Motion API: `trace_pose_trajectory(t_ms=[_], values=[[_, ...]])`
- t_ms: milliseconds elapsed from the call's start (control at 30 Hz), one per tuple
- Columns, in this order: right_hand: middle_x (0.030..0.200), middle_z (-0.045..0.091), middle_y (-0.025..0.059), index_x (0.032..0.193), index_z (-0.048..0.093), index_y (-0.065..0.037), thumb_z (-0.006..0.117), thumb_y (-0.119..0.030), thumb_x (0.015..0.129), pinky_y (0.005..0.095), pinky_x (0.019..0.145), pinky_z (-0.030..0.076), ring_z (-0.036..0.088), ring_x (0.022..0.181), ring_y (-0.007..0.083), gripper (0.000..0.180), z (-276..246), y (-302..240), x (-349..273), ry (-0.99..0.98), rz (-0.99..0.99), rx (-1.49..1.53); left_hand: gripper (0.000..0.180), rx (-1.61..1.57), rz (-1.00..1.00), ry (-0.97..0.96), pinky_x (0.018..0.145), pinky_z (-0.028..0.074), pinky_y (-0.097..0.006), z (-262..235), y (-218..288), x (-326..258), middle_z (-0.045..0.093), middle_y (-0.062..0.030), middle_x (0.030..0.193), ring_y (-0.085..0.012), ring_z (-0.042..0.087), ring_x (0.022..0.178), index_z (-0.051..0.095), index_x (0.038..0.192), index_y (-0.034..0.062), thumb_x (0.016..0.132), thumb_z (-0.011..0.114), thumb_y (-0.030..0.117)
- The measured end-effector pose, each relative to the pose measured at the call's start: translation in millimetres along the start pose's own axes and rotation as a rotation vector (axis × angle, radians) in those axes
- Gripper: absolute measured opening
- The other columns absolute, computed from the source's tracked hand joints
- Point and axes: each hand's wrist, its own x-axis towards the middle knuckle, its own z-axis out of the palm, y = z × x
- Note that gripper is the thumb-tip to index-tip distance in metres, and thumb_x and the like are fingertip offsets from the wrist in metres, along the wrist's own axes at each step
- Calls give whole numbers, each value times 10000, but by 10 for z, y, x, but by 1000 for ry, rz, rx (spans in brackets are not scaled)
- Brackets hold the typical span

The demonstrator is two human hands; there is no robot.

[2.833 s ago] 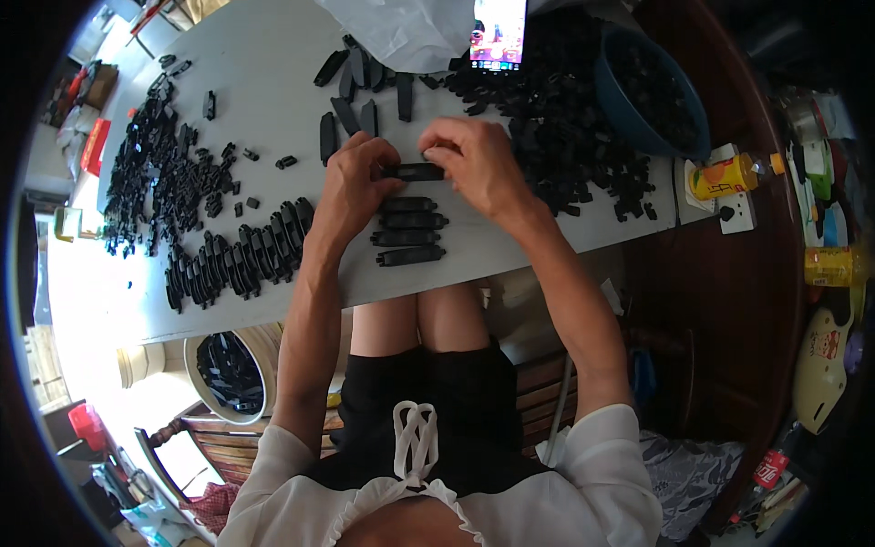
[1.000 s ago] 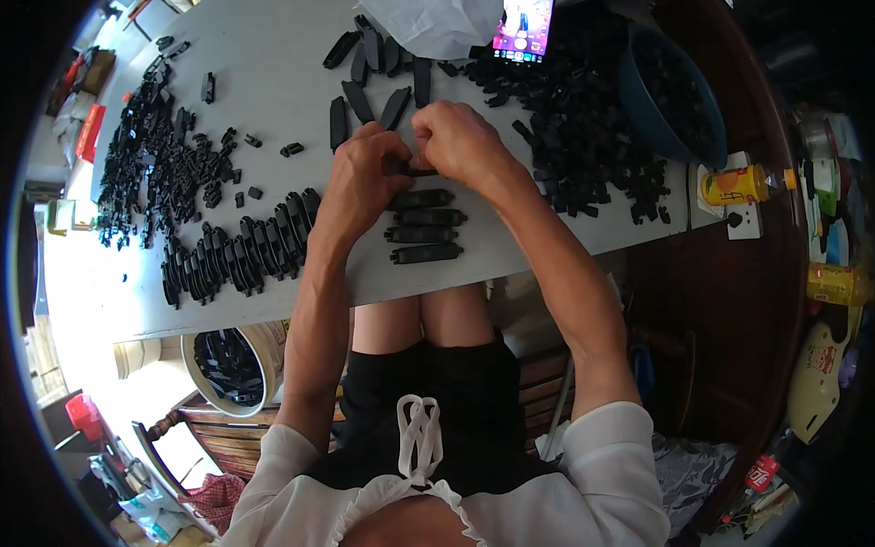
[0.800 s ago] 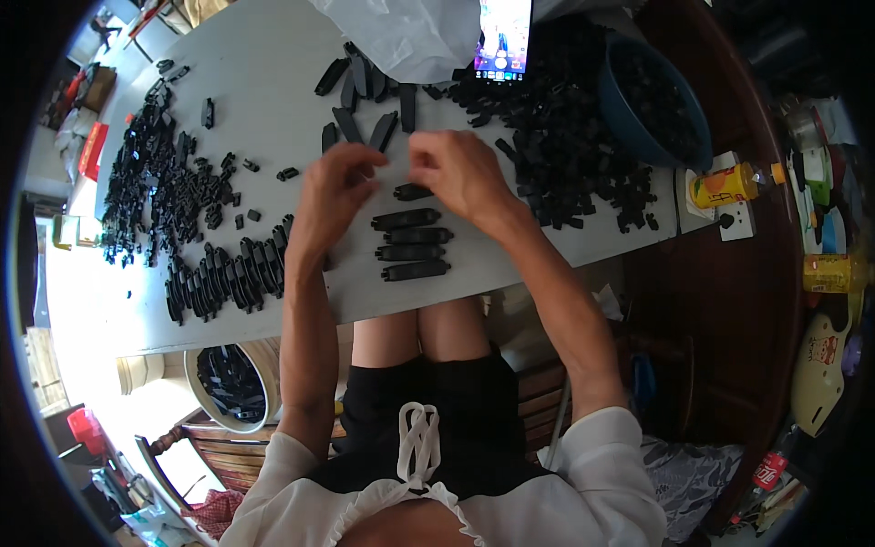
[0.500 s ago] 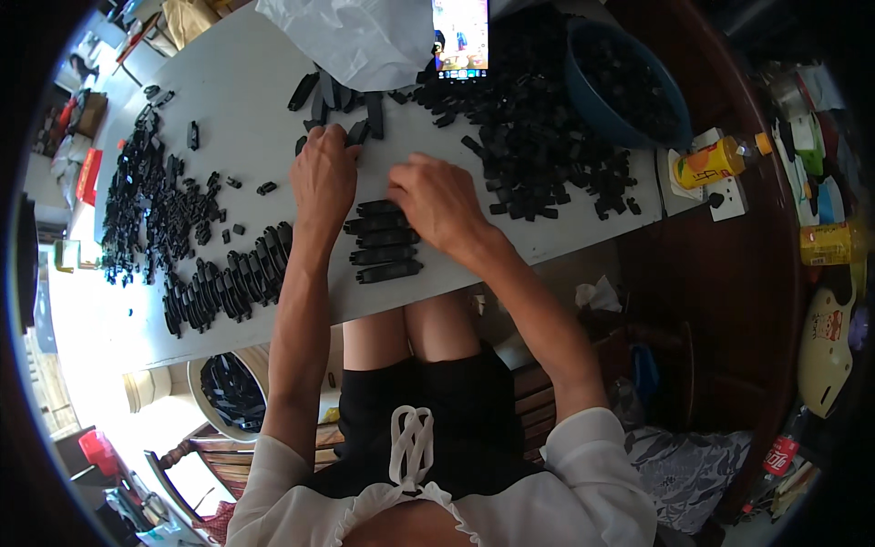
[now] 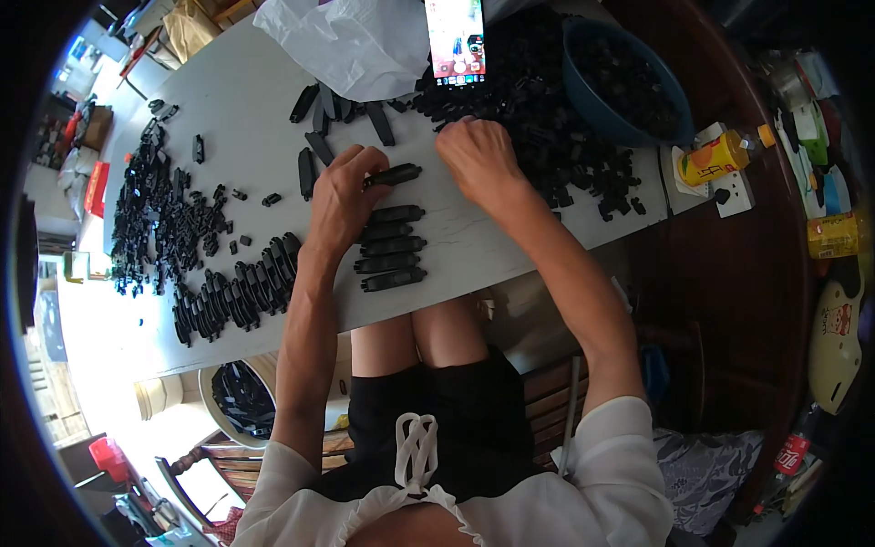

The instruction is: Assemble small black plastic components by hand at a workbench.

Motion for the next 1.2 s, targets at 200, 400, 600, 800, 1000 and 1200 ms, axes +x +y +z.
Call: trace_pose_trajectory(t_ms=[200,400,600,800,1000,1200], values=[[690,586,227,732,574,23,588,33,720,426,604,494,644,737,354,21,-26,-42,201,65,81,318,303,-75,-92,25,714,475,-433,-127,-98,-5,566,-155,914,-369,592,834,595,903,13,642,742,-30],[650,570,150,842,570,7,562,35,816,343,517,441,626,640,247,40,-32,-214,89,-24,220,810,266,41,-31,-11,748,484,-432,100,-274,-109,572,-141,889,-352,582,885,612,870,27,638,742,29],[666,583,58,931,570,-25,564,74,858,250,501,460,604,604,126,124,-156,-465,-4,-118,427,994,257,-115,-71,18,729,467,-447,116,-196,-179,531,-154,891,-384,569,865,574,854,13,644,723,11],[721,607,55,901,615,-17,616,42,839,245,500,455,601,619,107,86,-52,-236,-18,-40,351,1003,185,32,-101,81,714,480,-448,109,-295,-95,559,-150,858,-376,582,846,607,790,45,616,671,48],[720,623,23,883,641,-10,647,3,834,206,493,461,576,565,70,51,-125,-462,186,-96,376,1169,173,73,-114,63,684,497,-438,-89,-260,-48,578,-134,871,-356,610,810,626,800,64,634,674,47],[690,618,29,820,603,-6,645,23,819,208,426,428,561,523,69,52,-132,-609,215,-160,396,1171,241,-24,-158,72,674,476,-413,-11,-212,-75,581,-131,812,-346,602,779,626,824,27,600,717,30]])
